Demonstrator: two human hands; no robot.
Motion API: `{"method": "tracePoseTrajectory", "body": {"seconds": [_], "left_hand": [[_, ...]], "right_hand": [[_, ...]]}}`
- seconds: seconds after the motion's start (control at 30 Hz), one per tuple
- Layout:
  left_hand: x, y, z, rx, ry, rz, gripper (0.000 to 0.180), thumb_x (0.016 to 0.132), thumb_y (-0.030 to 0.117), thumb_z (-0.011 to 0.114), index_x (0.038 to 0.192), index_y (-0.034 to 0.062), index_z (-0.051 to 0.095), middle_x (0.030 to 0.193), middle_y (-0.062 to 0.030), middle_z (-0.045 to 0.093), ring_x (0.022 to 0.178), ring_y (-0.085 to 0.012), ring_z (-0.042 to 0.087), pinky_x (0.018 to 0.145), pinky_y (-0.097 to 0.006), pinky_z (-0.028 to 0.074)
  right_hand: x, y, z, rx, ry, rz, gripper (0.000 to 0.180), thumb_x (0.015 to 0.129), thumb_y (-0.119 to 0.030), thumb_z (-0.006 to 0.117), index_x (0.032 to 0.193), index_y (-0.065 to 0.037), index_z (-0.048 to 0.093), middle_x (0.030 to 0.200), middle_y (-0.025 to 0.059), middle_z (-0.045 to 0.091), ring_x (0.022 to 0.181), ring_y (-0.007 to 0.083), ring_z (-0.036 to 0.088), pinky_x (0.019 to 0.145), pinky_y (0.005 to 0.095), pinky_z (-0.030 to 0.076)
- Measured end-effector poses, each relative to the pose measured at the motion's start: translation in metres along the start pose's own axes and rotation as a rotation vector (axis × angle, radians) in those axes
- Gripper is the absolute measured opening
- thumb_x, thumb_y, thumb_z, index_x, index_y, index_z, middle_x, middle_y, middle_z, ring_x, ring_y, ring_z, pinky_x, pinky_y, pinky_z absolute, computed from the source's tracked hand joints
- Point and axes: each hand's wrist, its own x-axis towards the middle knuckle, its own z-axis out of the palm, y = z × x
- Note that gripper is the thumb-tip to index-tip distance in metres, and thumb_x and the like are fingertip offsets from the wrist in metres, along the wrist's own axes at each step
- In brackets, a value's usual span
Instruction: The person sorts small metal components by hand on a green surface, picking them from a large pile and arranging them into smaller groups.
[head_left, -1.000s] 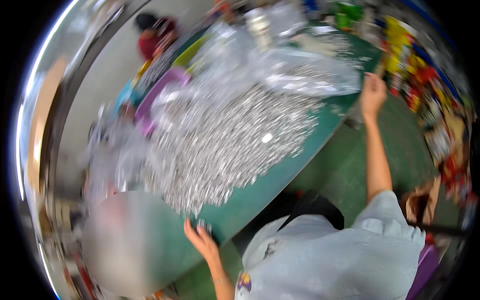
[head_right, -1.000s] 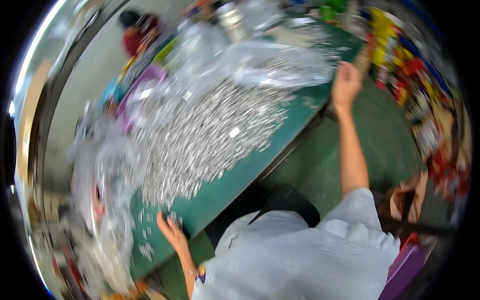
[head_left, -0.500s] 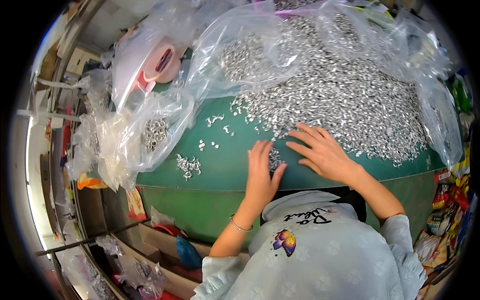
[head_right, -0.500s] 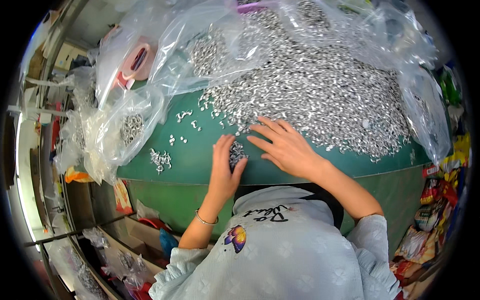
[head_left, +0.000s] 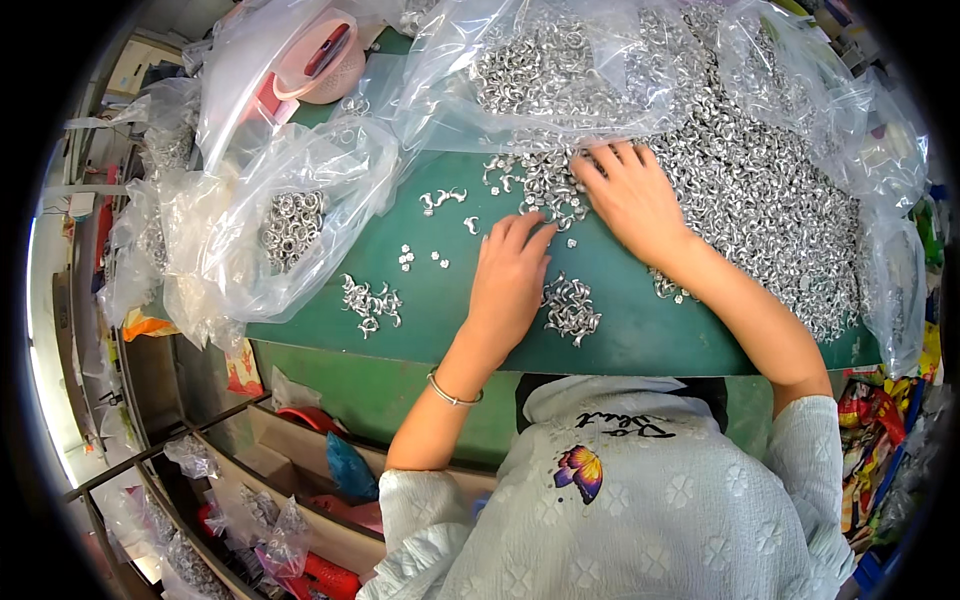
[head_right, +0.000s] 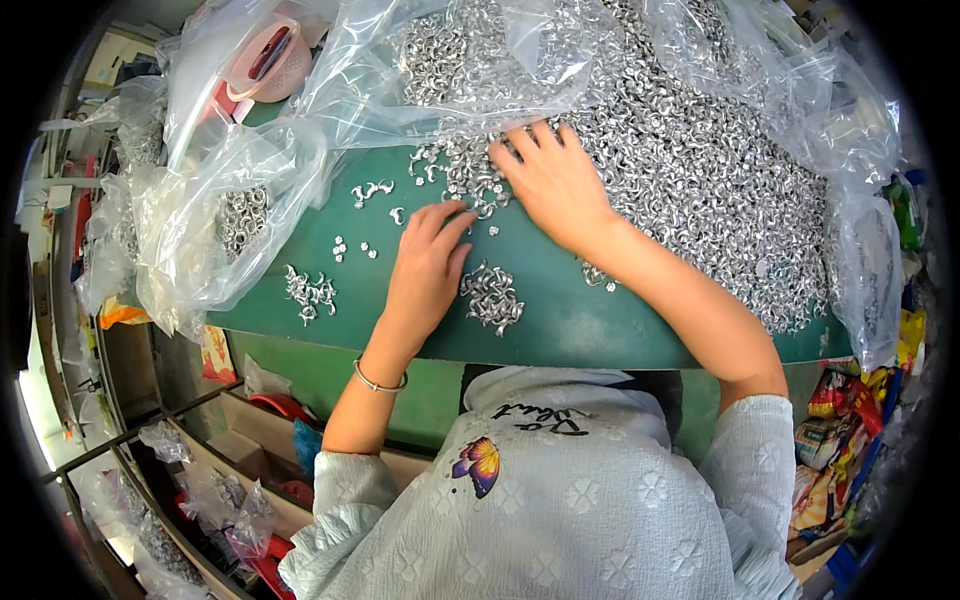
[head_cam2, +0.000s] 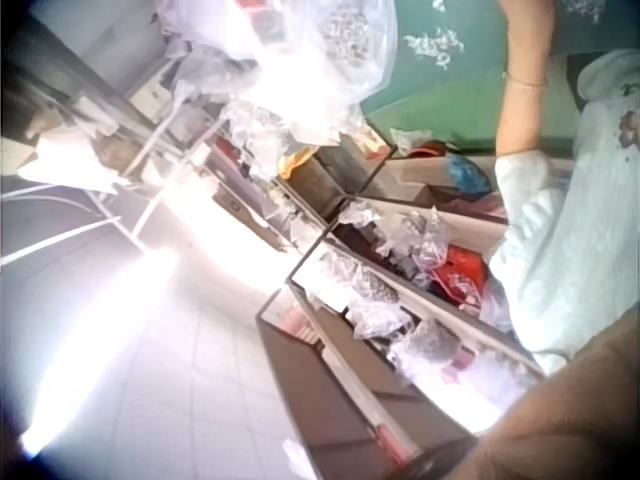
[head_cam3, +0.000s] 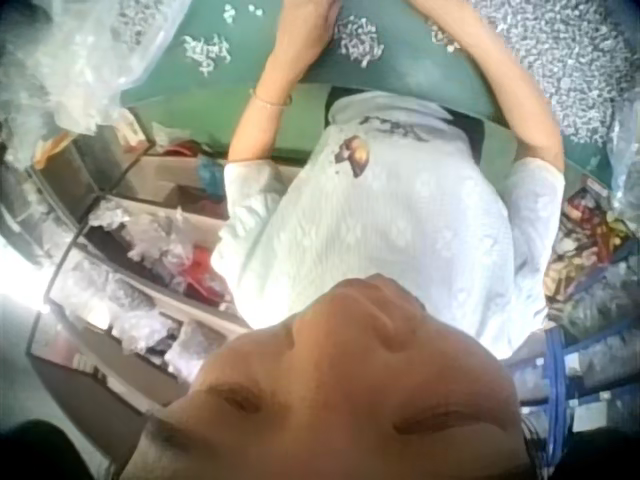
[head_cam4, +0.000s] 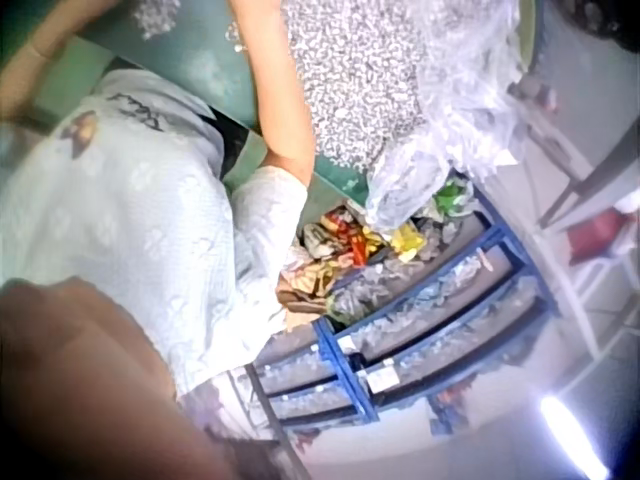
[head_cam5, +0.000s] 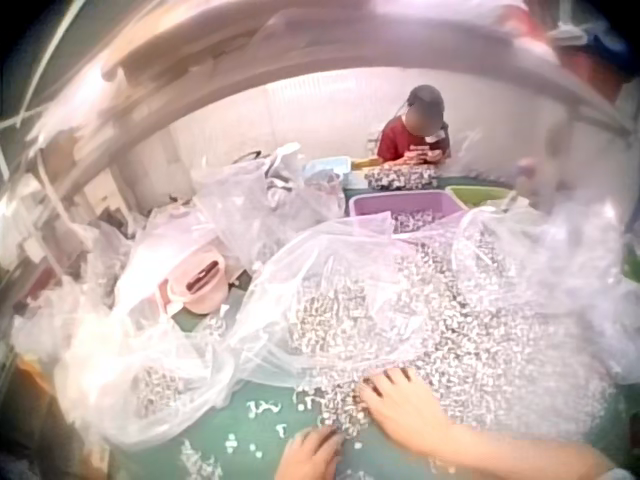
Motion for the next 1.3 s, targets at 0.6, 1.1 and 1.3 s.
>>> {"method": "tracePoseTrajectory", "body": {"seconds": [0.6,1.1,1.3], "left_hand": [[-0.007,-0.003,-0.001,-0.041,0.069,-0.115,0.025,0.08,-0.002,0.067,0.104,0.0003,0.059,0.104,-0.0148,0.054,0.092,-0.0319,0.055,0.079,-0.039,0.046],[-0.03,-0.008,-0.015,-0.064,0.069,-0.195,0.03,0.079,-0.002,0.067,0.108,0.0006,0.059,0.109,-0.0127,0.054,0.097,-0.0321,0.054,0.083,-0.039,0.046],[-0.015,-0.005,-0.008,-0.1,-0.012,-0.117,0.031,0.078,-0.001,0.069,0.108,0.0021,0.06,0.109,-0.0121,0.053,0.093,-0.0301,0.051,0.083,-0.038,0.044]], "right_hand": [[-0.016,-0.019,-0.018,0.352,-0.071,-0.076,0.016,0.076,-0.012,0.071,0.087,-0.006,0.062,0.09,0.0058,0.055,0.094,0.0249,0.051,0.081,0.0366,0.039],[-0.008,-0.026,-0.012,0.647,-0.124,-0.083,0.011,0.078,-0.012,0.069,0.084,-0.006,0.064,0.087,0.0066,0.058,0.093,0.0266,0.054,0.08,0.0379,0.04],[0.008,-0.036,0.002,0.457,0.04,-0.148,0.013,0.077,-0.009,0.069,0.088,-0.005,0.064,0.093,0.0062,0.057,0.093,0.0255,0.052,0.079,0.0371,0.039]]}}
